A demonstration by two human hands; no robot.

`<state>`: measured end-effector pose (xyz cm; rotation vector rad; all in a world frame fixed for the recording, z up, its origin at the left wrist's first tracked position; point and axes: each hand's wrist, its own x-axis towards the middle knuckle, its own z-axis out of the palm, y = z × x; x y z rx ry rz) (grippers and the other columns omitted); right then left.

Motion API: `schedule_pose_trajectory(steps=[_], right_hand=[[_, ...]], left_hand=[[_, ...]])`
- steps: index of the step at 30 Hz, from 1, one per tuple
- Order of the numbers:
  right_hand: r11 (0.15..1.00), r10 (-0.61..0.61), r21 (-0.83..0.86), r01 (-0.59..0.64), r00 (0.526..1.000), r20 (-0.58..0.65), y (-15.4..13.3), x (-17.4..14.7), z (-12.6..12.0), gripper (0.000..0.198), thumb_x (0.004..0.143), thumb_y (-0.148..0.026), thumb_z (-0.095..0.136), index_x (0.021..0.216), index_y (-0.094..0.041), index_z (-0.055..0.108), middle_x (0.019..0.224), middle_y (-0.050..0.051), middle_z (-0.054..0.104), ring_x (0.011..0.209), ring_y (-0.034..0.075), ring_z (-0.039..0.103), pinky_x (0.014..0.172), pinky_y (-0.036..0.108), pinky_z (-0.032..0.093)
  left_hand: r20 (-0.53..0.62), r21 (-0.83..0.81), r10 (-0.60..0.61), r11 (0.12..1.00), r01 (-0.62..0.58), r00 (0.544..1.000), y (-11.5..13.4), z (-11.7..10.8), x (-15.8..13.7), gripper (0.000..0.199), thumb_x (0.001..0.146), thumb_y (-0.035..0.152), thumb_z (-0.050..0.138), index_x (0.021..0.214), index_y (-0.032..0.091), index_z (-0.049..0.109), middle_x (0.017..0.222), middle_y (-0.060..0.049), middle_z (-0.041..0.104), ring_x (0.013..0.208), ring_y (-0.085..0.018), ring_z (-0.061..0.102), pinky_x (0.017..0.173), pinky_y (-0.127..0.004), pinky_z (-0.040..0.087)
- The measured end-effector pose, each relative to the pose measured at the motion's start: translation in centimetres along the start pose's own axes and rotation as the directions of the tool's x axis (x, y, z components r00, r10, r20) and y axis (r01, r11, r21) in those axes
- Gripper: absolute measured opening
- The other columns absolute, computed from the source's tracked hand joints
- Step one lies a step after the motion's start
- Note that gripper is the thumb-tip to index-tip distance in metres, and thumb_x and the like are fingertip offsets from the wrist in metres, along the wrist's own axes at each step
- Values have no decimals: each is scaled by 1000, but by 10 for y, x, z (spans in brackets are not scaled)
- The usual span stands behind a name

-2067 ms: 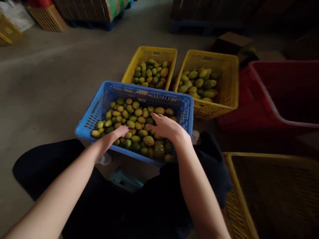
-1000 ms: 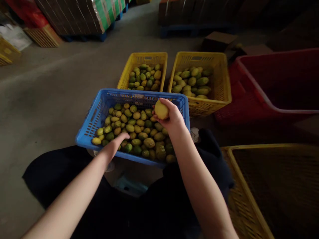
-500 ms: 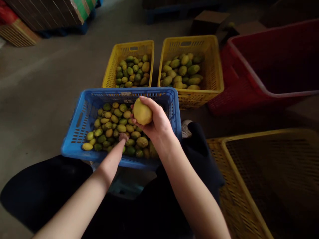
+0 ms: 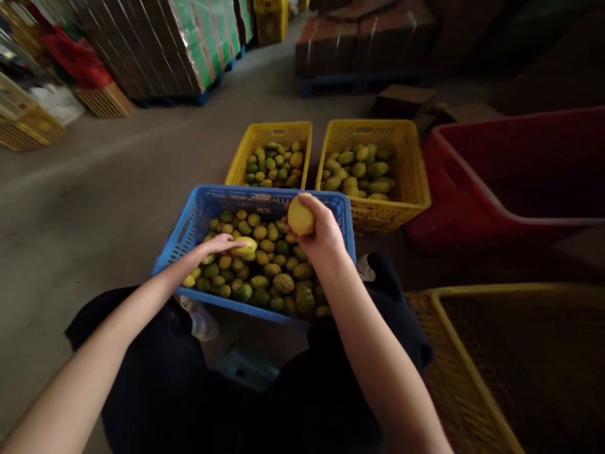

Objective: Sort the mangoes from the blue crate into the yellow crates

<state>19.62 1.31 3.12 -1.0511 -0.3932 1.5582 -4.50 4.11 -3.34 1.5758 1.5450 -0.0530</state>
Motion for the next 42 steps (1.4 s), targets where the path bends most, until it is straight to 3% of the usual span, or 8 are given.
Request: schedule_pose_trajectory(steps=[3, 6, 12, 20, 26, 34, 38, 42], right_hand=[[994, -91, -65, 91, 996, -3, 15, -4, 6, 31, 60, -35, 73, 83, -22, 57, 70, -3, 62, 53, 12, 55, 40, 22, 44], [984, -106, -128, 124, 985, 134, 27, -9, 14, 35, 60, -40, 75, 83, -21, 57, 67, -3, 60, 49, 12, 53, 39, 23, 44], [965, -165, -130, 227, 914, 371, 39, -18, 14, 44, 62, -47, 74, 94, -24, 57, 69, -3, 60, 50, 15, 56, 41, 26, 45], [764, -327, -448, 464, 877, 352, 41, -10, -11, 45, 54, -37, 83, 93, -25, 63, 83, -2, 64, 70, 17, 59, 62, 29, 50], [571, -483, -502, 650, 760, 434, 47, -17, 6, 39, 65, -39, 78, 97, -25, 61, 98, 2, 66, 91, 22, 61, 81, 34, 50], [382, -608, -432, 817, 574, 548, 61, -15, 7, 31, 73, -36, 74, 98, -24, 61, 95, 3, 66, 88, 21, 62, 81, 35, 50], [312, -631, -384, 869, 491, 600, 58, -17, 5, 31, 72, -33, 76, 99, -26, 63, 97, 4, 66, 90, 22, 61, 82, 37, 49], [456, -587, -412, 789, 615, 527, 59, -18, 9, 30, 73, -33, 74, 100, -26, 63, 99, 3, 65, 93, 21, 60, 85, 36, 48]], left_hand=[[-114, -211, 171, 958, -192, 979, 14, -46, -22, 56, 71, 55, 66, 107, 12, 57, 102, -12, 67, 100, -28, 62, 80, -36, 53], [-270, -415, 398, 773, -479, 877, 26, -62, -56, 71, 61, 54, 75, 118, 18, 53, 114, -10, 64, 108, -27, 59, 88, -36, 50], [-264, -770, 451, 435, -468, 853, 34, -9, -51, 88, 52, 69, 74, 121, 19, 51, 119, -14, 62, 106, -29, 61, 85, -38, 51], [-244, -588, 438, 643, -491, 865, 36, 25, -31, 81, 48, 47, 85, 119, 20, 55, 119, -9, 62, 115, -30, 54, 96, -40, 46], [-340, -707, 340, 522, -476, 877, 38, 27, -38, 72, 56, 55, 76, 117, 23, 55, 119, -7, 61, 108, -29, 57, 84, -36, 51], [-563, -511, 518, 394, -764, 643, 40, 14, -53, 36, 67, 38, 72, 98, 20, 64, 103, -4, 65, 98, -22, 58, 90, -31, 43], [-596, -480, 549, 342, -808, 586, 44, 11, -62, 37, 65, 30, 73, 99, 21, 65, 98, -3, 64, 91, -20, 58, 85, -28, 44], [-617, -530, 479, 334, -779, 625, 47, 15, -60, 32, 66, 29, 70, 97, 19, 68, 100, -4, 67, 96, -21, 58, 88, -27, 43]])
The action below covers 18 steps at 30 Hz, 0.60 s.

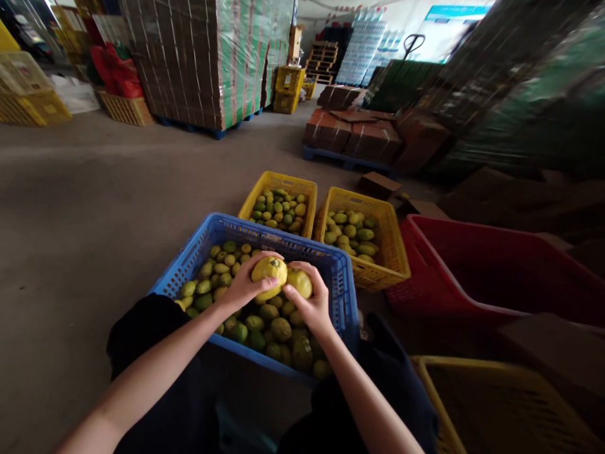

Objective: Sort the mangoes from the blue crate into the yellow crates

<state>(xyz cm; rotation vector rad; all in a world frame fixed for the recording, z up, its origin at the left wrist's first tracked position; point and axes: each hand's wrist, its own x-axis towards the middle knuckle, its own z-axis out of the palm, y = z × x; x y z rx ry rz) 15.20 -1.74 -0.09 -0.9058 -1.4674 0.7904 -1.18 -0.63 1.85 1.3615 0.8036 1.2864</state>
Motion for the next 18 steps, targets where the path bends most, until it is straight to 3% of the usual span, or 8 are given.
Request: schedule_pose_trajectory(steps=[2, 3, 4, 6, 8, 10, 14, 18], right_hand=[[968, 214, 146, -206, 976, -47, 1, 0, 5, 26, 77, -37, 68, 99, -26, 62, 98, 2, 66, 92, 20, 61, 82, 34, 50], [915, 336, 253, -314, 940, -48, 2, 0, 7, 24, 79, -39, 65, 99, -26, 62, 97, 1, 66, 89, 19, 62, 77, 33, 52], [836, 447, 367, -408, 894, -24, 3, 1, 10, 24, 80, -41, 62, 99, -26, 61, 93, 0, 66, 84, 19, 64, 70, 31, 53], [645, 594, 553, -527, 801, 70, 4, 4, 12, 25, 78, -41, 61, 98, -26, 59, 82, -1, 66, 71, 18, 64, 53, 27, 51], [504, 644, 665, -551, 753, 136, 5, 8, 11, 28, 75, -39, 61, 99, -26, 58, 76, -2, 65, 62, 18, 63, 42, 24, 45], [429, 652, 733, -527, 743, 153, 5, 11, 7, 29, 73, -35, 61, 100, -26, 59, 75, -2, 65, 60, 17, 63, 38, 22, 43], [320, 677, 811, -490, 717, 166, 7, 14, -2, 23, 75, -33, 59, 95, -23, 62, 77, 1, 68, 61, 16, 63, 43, 22, 47], [209, 714, 859, -468, 673, 193, 12, 13, -6, 20, 79, -34, 56, 93, -21, 63, 80, 2, 70, 61, 14, 63, 48, 23, 52]], left_hand=[[-98, -95, -98, 992, 89, 990, -7, 3, 2, 28, 66, 30, 68, 91, 18, 70, 98, -5, 68, 97, -22, 60, 87, -26, 44], [-143, -197, -188, 968, 158, 972, -11, 5, 3, 27, 67, 31, 67, 89, 17, 70, 94, -5, 69, 95, -22, 61, 84, -26, 46], [-164, -329, -298, 915, 232, 940, -15, 6, 5, 28, 67, 34, 65, 88, 16, 70, 90, -6, 69, 92, -22, 63, 80, -27, 48], [-101, -610, -512, 709, 354, 853, -22, 6, 8, 33, 70, 39, 61, 89, 14, 68, 83, -7, 69, 85, -23, 66, 73, -28, 51], [20, -787, -626, 471, 399, 779, -24, 5, 12, 38, 73, 41, 56, 96, 12, 66, 80, -8, 70, 82, -23, 67, 71, -31, 54], [78, -864, -644, 337, 374, 761, -23, 2, 13, 40, 77, 39, 51, 102, 11, 64, 82, -9, 70, 81, -22, 68, 71, -32, 55], [121, -911, -634, 235, 340, 763, -15, -4, 13, 40, 84, 37, 42, 107, 11, 62, 89, -10, 71, 81, -22, 69, 67, -32, 56], [137, -934, -689, 150, 326, 711, -11, -7, 13, 36, 86, 38, 42, 101, 14, 64, 88, -10, 71, 78, -21, 69, 64, -31, 56]])
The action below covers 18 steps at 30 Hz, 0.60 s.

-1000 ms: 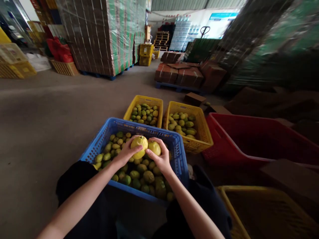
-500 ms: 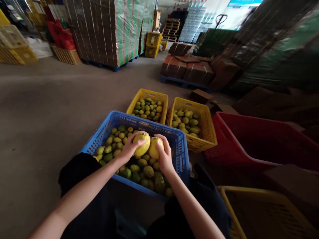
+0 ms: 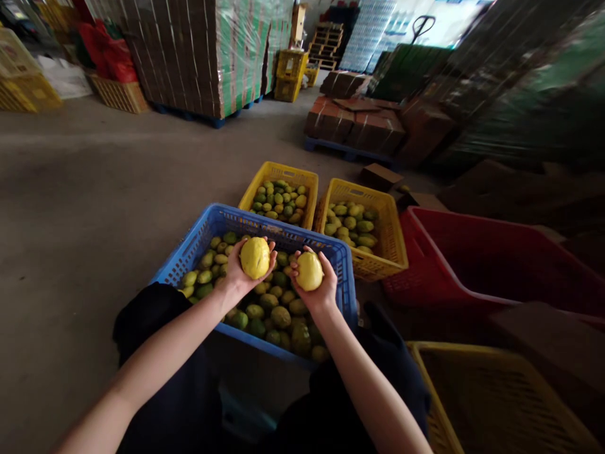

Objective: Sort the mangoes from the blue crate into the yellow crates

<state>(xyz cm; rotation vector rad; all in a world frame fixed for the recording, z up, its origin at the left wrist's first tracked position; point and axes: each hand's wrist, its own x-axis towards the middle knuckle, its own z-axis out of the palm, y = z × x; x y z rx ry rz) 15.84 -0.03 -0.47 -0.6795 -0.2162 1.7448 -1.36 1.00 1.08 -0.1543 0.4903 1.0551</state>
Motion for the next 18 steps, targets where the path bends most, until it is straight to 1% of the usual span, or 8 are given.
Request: schedule_pose_trajectory(steps=[5, 9, 11, 13, 14, 15, 17, 18], right_hand=[[995, 69, 79, -65, 996, -51, 2, 3, -3, 25, 83, -36, 51, 98, -20, 63, 84, 5, 71, 65, 16, 64, 52, 25, 54], [995, 77, 74, -70, 992, -95, 2, 4, -2, 28, 83, -38, 49, 100, -21, 63, 88, 5, 72, 70, 17, 65, 54, 27, 54], [999, 21, -32, -25, 993, -113, 4, 3, 0, 29, 82, -39, 49, 100, -21, 63, 88, 5, 70, 73, 18, 65, 56, 29, 54], [960, -147, -253, 116, 983, -106, 8, 0, 3, 30, 81, -41, 51, 103, -23, 62, 91, 3, 69, 82, 21, 65, 65, 33, 56], [888, -274, -401, 226, 959, -67, 10, -3, 5, 31, 81, -42, 52, 105, -24, 61, 95, 3, 68, 89, 22, 64, 74, 37, 55], [763, -400, -550, 340, 916, 12, 13, -5, 6, 33, 82, -43, 53, 108, -25, 60, 103, 4, 66, 99, 23, 62, 84, 41, 53], [397, -540, -762, 511, 801, 256, 18, -10, 7, 39, 84, -44, 53, 118, -26, 56, 122, 6, 58, 117, 25, 52, 102, 47, 42], [211, -534, -808, 550, 758, 376, 21, -13, 6, 43, 85, -45, 52, 124, -26, 53, 132, 8, 51, 125, 27, 46, 107, 50, 35]], left_hand=[[-70, -51, 31, 998, -34, 997, 0, -1, 3, 36, 86, 40, 43, 98, 14, 65, 87, -10, 70, 76, -21, 68, 62, -30, 56], [-84, -53, 80, 995, -85, 993, -1, 0, 5, 39, 87, 37, 40, 107, 13, 64, 87, -10, 70, 78, -21, 68, 68, -33, 56], [-49, -31, 114, 993, -116, 992, -2, 1, 4, 41, 88, 36, 38, 111, 14, 63, 90, -10, 71, 85, -23, 68, 77, -37, 55], [35, -1, 116, 993, -116, 993, -5, 0, 3, 41, 88, 36, 38, 114, 15, 62, 100, -11, 71, 97, -26, 67, 86, -43, 52], [88, 19, 97, 995, -99, 991, -8, -1, 2, 41, 87, 36, 38, 115, 16, 62, 104, -11, 70, 102, -27, 65, 88, -45, 50], [138, 45, 63, 997, -70, 988, -12, -3, 1, 41, 86, 36, 40, 115, 17, 62, 107, -10, 69, 106, -28, 63, 90, -46, 49], [178, 98, -8, 995, -9, 984, -20, -7, 2, 39, 84, 36, 44, 112, 17, 63, 102, -9, 71, 103, -27, 64, 88, -43, 50], [154, 116, -26, 993, 8, 988, -25, -10, 4, 36, 83, 35, 46, 106, 16, 65, 94, -8, 72, 97, -26, 66, 85, -40, 52]])
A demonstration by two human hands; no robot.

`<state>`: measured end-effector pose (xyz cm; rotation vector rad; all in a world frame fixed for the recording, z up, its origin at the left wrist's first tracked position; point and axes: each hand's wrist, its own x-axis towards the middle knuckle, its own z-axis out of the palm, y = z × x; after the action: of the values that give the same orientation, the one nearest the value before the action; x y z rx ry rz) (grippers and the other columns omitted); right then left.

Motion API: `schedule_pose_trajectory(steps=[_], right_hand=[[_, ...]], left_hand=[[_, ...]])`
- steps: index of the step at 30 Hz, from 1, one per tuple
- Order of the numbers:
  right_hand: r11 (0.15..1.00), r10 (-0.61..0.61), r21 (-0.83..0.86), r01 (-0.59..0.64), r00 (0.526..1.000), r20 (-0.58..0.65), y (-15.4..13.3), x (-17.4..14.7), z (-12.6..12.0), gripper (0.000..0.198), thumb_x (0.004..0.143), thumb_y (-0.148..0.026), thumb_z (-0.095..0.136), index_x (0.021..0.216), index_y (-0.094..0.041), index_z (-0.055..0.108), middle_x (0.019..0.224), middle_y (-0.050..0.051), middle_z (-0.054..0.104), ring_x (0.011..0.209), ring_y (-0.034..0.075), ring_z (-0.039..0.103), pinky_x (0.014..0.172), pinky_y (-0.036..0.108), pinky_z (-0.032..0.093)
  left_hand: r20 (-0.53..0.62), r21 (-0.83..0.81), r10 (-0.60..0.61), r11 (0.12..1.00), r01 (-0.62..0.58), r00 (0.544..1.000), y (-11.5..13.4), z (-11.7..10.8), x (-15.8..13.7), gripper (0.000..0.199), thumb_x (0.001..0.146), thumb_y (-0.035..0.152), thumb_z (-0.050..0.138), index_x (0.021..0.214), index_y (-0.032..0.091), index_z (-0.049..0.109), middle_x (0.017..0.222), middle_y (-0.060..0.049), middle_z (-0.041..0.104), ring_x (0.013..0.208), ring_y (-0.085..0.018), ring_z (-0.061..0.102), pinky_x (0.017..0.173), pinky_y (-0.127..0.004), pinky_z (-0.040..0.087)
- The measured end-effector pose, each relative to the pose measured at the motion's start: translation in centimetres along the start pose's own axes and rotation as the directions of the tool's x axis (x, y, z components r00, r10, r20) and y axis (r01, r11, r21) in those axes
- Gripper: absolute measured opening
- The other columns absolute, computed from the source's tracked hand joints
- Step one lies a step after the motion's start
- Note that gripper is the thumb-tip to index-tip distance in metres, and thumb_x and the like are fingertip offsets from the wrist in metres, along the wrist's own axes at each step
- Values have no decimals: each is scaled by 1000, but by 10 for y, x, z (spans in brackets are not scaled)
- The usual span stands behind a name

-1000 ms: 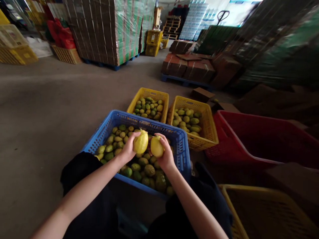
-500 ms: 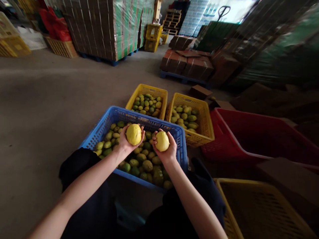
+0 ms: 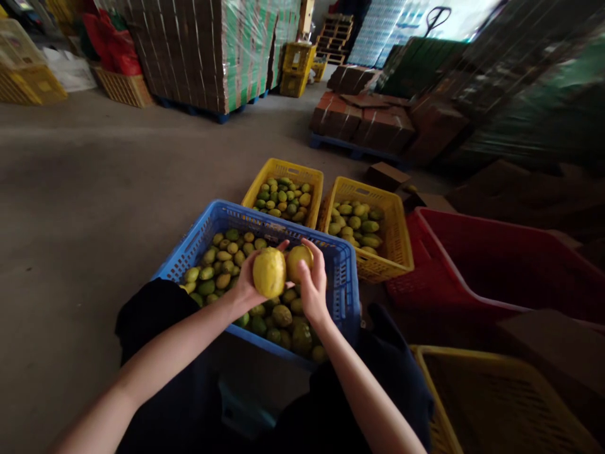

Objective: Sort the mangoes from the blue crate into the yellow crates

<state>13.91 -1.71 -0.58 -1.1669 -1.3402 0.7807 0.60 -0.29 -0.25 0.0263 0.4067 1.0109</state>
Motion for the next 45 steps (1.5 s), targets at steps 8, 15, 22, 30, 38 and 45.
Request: schedule_pose_trajectory(steps=[8, 15, 22, 30, 38, 45], right_hand=[[772, -309, -412, 484, 853, 422, -1, -25, 11, 70, 78, -52, 60, 136, -19, 40, 145, 18, 38, 141, 42, 19, 107, 68, 23], [552, -588, -216, 805, 560, 584, 0, -42, 26, 55, 84, -26, 58, 136, -21, 40, 116, 17, 62, 106, 30, 61, 84, 44, 54], [677, -597, -241, 695, 711, 373, 9, -25, 2, 60, 78, -30, 67, 132, -28, 40, 119, 13, 59, 108, 31, 59, 87, 51, 53], [905, -423, -104, 412, 897, -130, 8, -8, -9, 69, 61, -34, 81, 119, -30, 43, 113, 9, 58, 107, 31, 58, 97, 57, 42], [814, -560, -129, 566, 824, 83, 21, -12, -13, 57, 52, -37, 87, 99, -32, 54, 109, 7, 63, 95, 31, 63, 82, 56, 50], [911, -395, -96, 401, 916, 78, 19, -11, -10, 54, 50, -42, 86, 91, -30, 53, 107, 8, 65, 98, 33, 62, 89, 61, 45]], left_hand=[[-190, 66, 10, 998, 3, 982, -15, -24, 9, 24, 82, 36, 55, 71, 17, 62, 66, -5, 66, 73, -23, 67, 73, -35, 55], [-139, -31, -60, 998, 56, 988, -3, -12, 13, 29, 87, 41, 51, 86, 15, 64, 75, -8, 68, 92, -26, 66, 79, -38, 55], [-109, 66, 263, 964, -257, 959, 35, 6, 13, 30, 86, 36, 49, 70, 15, 62, 65, -2, 64, 64, -14, 63, 64, -27, 53], [76, 494, 510, 727, -477, 857, 14, 15, -9, 34, 80, 24, 45, 53, 17, 64, 64, -7, 63, 71, -19, 61, 68, -26, 45], [194, 552, 460, 679, -484, 866, 4, 3, -10, 40, 81, 22, 41, 51, 17, 66, 60, -7, 63, 69, -20, 57, 73, -29, 42], [68, 501, 443, 759, -415, 894, 12, 0, -10, 35, 81, 20, 45, 54, 18, 68, 67, -6, 69, 82, -22, 64, 77, -27, 45]])
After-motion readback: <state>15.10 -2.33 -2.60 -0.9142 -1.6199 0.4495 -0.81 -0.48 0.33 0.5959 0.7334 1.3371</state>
